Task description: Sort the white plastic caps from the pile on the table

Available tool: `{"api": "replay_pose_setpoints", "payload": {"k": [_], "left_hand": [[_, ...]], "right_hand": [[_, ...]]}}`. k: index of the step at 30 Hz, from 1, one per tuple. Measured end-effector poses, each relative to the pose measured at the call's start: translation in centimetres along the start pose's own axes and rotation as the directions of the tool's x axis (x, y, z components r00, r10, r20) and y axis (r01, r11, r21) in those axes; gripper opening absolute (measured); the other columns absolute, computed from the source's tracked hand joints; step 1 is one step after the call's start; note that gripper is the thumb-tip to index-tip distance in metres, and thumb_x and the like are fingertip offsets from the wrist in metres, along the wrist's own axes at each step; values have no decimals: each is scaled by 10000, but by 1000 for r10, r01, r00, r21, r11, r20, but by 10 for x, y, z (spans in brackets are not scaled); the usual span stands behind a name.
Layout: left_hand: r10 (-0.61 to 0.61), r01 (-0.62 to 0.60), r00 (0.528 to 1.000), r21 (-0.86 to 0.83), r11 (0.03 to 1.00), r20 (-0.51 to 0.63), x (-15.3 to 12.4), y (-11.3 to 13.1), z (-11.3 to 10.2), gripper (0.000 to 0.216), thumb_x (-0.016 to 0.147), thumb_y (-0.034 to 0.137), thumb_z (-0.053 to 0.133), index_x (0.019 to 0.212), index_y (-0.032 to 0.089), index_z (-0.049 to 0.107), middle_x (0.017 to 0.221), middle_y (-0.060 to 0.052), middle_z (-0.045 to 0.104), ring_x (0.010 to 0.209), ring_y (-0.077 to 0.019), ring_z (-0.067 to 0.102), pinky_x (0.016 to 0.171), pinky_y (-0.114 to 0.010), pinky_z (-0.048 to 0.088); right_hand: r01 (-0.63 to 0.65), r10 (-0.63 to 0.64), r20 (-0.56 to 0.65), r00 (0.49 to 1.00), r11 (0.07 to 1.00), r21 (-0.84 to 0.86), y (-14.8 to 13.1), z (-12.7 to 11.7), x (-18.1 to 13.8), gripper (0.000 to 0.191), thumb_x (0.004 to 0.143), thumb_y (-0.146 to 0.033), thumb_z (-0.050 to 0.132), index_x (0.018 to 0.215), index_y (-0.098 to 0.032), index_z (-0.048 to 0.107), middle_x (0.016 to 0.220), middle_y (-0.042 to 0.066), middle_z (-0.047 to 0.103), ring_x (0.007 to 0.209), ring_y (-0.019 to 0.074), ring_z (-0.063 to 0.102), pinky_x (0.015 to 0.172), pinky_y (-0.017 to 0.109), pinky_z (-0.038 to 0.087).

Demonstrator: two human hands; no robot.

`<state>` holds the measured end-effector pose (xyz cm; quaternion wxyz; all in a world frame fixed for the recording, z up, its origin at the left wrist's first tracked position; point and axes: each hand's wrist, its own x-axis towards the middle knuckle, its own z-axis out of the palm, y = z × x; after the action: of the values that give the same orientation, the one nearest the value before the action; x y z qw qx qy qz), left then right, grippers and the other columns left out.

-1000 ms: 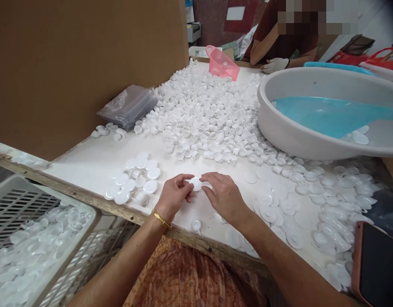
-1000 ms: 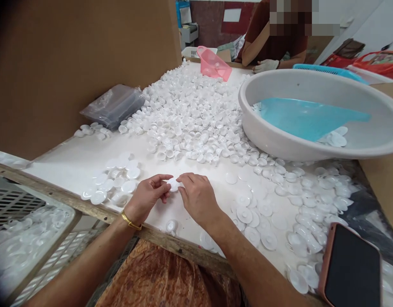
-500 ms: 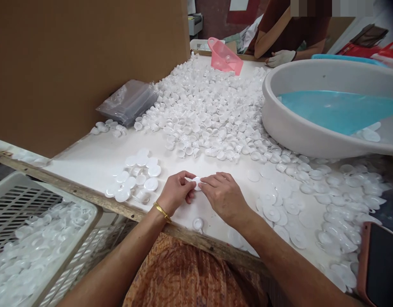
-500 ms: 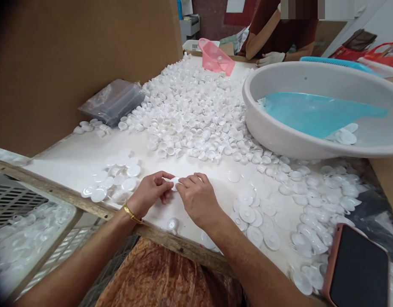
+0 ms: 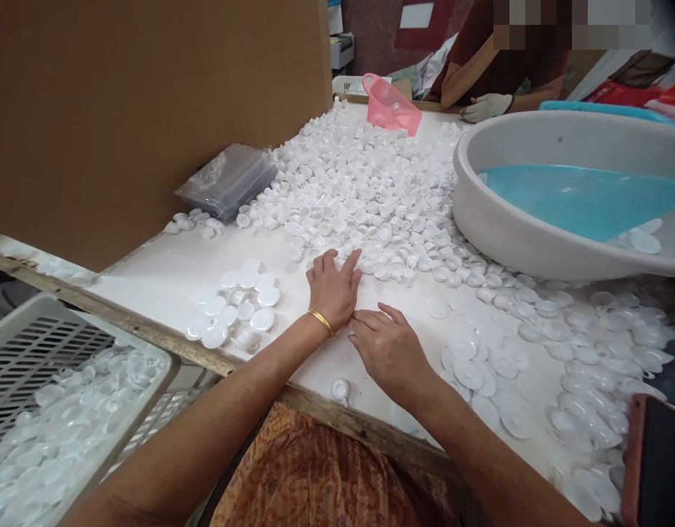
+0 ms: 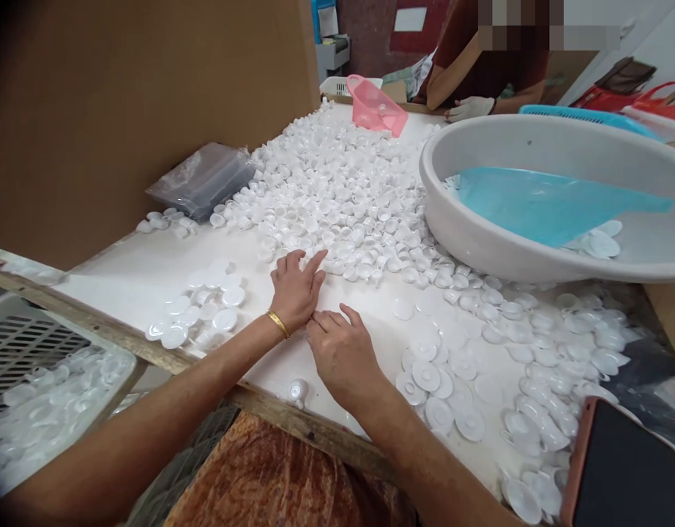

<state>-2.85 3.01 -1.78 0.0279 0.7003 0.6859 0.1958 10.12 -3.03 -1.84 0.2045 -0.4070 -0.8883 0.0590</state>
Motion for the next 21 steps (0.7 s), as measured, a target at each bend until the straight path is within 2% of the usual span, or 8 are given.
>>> {"api": "replay_pose_setpoints", "payload": {"k": [6,10,12,18,21], "left_hand": [[154,-157,987,121,980,34,-2,3,12,444,914,335,321,1353,395,321,1386,-91,293,1287,-288,235,1034,-524,149],[142,-155,981,91,984,132,2,2,14,457,908,350,345,1358,416,295,1427,-60,262,1329,-291,178,1050,-559,98],[127,-139,981,75,987,146,3,0,15,457,908,362,345,1359,416,292,1437,-53,239,1337,-288,162,1055,-559,94],[110,-117,990,71,991,92,3,-1,14,464,900,323,379,1350,416,314,1431,-48,247,1332,-276,178,1063,-553,81],[131,-134,991,95,986,39,1,1,13,468,895,292,396,1340,420,334,1418,-49,280,1326,-272,201,1065,-549,73]], "right_hand": [[-142,146,-43,988,987,82,6,-12,-5,209,877,-168,456,938,-201,653,976,36,699,916,187,614,976,425,316],[-172,176,-20,984,976,136,7,-12,-5,214,872,-182,465,968,-205,655,955,31,706,927,209,609,999,463,278],[-191,194,-5,981,970,150,7,-10,-5,211,867,-188,477,973,-207,658,963,30,705,940,220,604,1009,476,263],[-223,216,58,975,963,152,0,-5,-3,222,839,-196,522,1015,-159,652,1038,67,683,1029,262,568,1021,505,238],[-246,233,91,968,955,166,3,-6,-3,260,841,-198,520,1070,-132,624,1112,86,650,1054,252,555,1023,494,244]]}}
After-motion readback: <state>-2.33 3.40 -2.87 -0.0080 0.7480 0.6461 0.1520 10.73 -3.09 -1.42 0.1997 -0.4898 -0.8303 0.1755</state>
